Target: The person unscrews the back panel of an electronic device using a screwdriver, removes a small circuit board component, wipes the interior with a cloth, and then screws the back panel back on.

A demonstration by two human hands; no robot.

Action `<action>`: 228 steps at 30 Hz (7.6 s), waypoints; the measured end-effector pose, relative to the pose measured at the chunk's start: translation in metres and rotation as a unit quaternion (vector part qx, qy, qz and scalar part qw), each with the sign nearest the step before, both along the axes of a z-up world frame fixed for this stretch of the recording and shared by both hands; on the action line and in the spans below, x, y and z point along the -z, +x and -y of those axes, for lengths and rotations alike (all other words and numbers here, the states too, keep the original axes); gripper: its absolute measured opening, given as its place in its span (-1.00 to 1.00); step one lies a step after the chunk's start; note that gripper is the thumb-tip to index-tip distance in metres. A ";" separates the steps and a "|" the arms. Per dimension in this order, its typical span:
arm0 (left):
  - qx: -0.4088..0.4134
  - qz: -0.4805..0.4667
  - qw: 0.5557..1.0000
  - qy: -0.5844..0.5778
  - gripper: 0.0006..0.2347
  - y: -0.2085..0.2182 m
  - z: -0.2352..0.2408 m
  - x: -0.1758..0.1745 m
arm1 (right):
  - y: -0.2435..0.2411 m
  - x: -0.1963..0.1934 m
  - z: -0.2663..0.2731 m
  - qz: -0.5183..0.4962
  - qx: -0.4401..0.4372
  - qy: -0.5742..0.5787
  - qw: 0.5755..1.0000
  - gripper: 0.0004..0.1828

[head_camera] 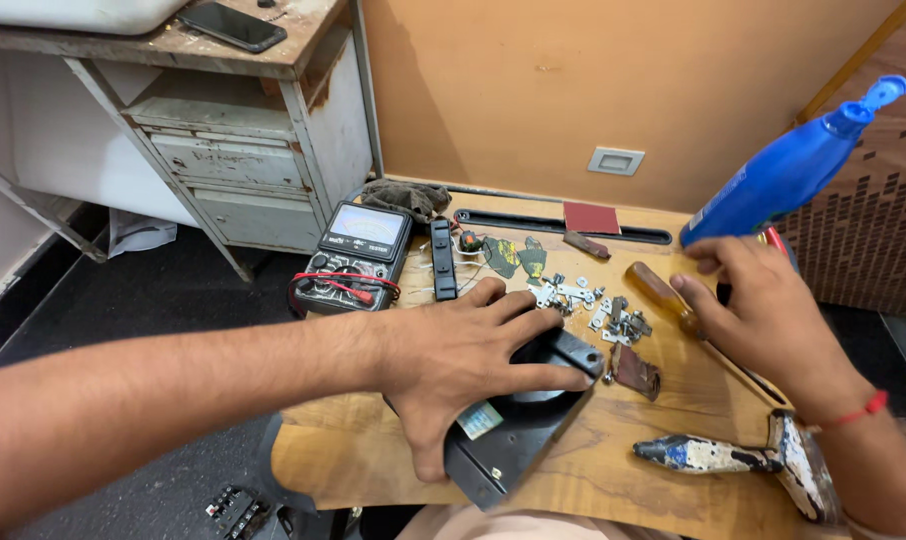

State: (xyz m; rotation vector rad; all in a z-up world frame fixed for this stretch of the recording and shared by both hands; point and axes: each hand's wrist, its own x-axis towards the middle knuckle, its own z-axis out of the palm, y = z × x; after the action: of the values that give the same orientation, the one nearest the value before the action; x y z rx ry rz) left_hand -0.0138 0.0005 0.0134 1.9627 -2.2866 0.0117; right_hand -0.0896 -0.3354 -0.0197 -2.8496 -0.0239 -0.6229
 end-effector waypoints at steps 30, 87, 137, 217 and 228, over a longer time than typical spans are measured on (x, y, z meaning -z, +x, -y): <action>-0.324 -0.054 0.931 -0.159 0.08 -0.048 -0.117 0.069 | 0.132 -0.042 -0.128 0.092 -0.186 0.079 0.975 -0.79; -0.373 -0.117 0.857 -0.335 -0.77 -0.067 -0.061 0.043 | -0.105 0.060 0.112 -0.154 -0.037 0.379 0.912 -0.69; -0.212 -0.061 0.975 -0.019 -0.72 0.068 0.104 0.062 | 0.020 0.057 0.135 -0.262 0.105 0.524 0.803 -0.67; -0.148 0.028 0.983 -0.107 -0.85 0.065 0.080 0.070 | -0.055 0.028 -0.072 -0.159 -0.415 -0.075 0.893 -0.69; -0.183 0.031 0.973 -0.135 -0.85 0.067 0.067 0.072 | -0.045 0.018 -0.067 -0.227 -0.327 -0.085 0.913 -0.82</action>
State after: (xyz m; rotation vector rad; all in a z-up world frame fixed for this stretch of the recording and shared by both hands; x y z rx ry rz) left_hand 0.0530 -0.0669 -0.0586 2.2219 -1.8041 0.4017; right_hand -0.1342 -0.2687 -0.0379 -2.7979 -0.9436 0.1908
